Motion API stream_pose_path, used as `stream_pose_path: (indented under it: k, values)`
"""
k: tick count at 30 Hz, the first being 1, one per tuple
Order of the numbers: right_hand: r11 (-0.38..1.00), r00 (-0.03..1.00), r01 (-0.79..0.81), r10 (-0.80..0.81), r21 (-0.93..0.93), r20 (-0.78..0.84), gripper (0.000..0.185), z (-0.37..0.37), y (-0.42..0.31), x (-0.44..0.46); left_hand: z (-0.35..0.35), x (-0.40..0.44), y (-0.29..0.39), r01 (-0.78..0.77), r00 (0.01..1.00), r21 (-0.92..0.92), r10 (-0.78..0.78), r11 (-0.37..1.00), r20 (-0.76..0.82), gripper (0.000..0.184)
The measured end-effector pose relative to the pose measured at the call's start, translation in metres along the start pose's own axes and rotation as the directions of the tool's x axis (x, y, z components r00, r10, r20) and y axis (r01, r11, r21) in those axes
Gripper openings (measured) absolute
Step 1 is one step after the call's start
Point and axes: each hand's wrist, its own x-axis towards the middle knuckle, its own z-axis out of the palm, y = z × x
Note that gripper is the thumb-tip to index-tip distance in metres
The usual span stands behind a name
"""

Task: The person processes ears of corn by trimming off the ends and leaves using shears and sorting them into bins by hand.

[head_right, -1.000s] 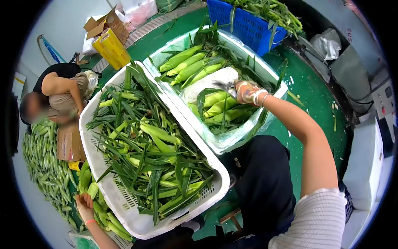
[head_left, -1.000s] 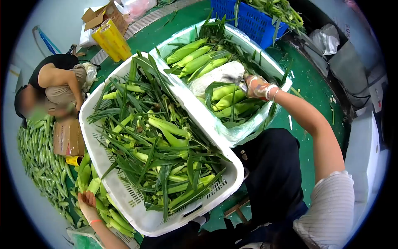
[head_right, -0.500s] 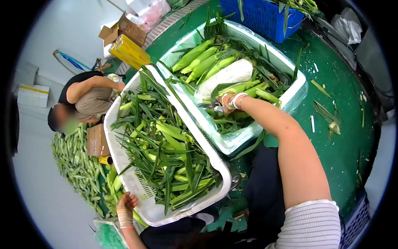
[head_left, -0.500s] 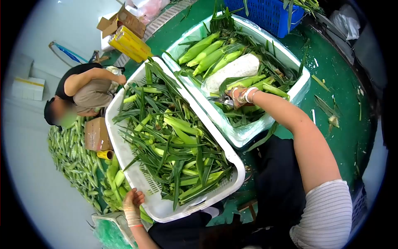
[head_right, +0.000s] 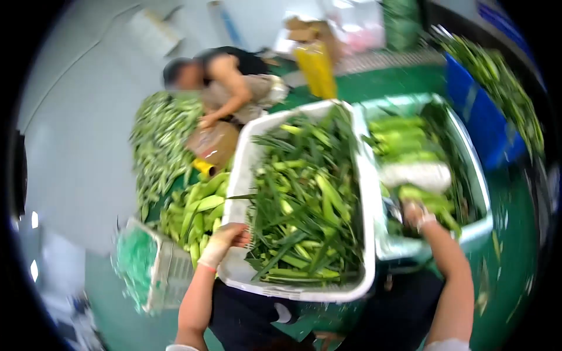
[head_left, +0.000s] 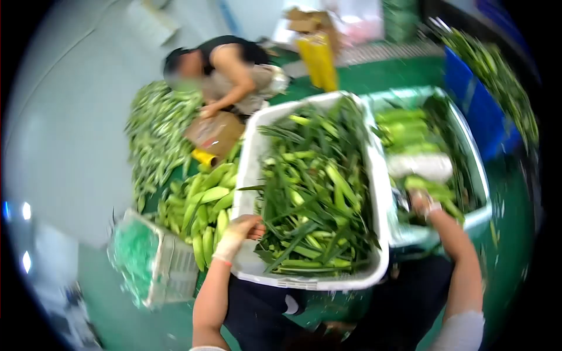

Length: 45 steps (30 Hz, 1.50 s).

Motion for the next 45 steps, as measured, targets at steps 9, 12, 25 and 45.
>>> stream_pose_path:
  k: [9,12,25,45]
  values:
    - [0.990,0.988,-0.077,0.092,-0.121,0.124,0.040,-0.077,-0.052,-0.009,0.026,0.000,0.015,-0.011,0.989,0.111,-0.006,0.994,0.150,0.036]
    - [0.946,0.952,-0.304,0.299,-0.113,-0.058,0.033,-0.155,-0.101,-0.046,0.018,0.011,0.002,-0.094,0.987,0.032,0.089,0.995,0.137,0.036]
    - [0.703,0.195,0.562,0.400,0.436,-0.896,0.036,-0.372,-0.200,-0.117,0.111,-0.054,0.048,-0.247,0.702,-0.269,0.364,0.931,0.612,0.051]
    - [0.816,0.981,-0.017,-0.100,0.578,0.169,0.079,-0.146,-0.409,-0.072,-0.062,0.037,0.042,-0.614,0.781,-0.785,-0.213,-0.087,-0.587,0.028]
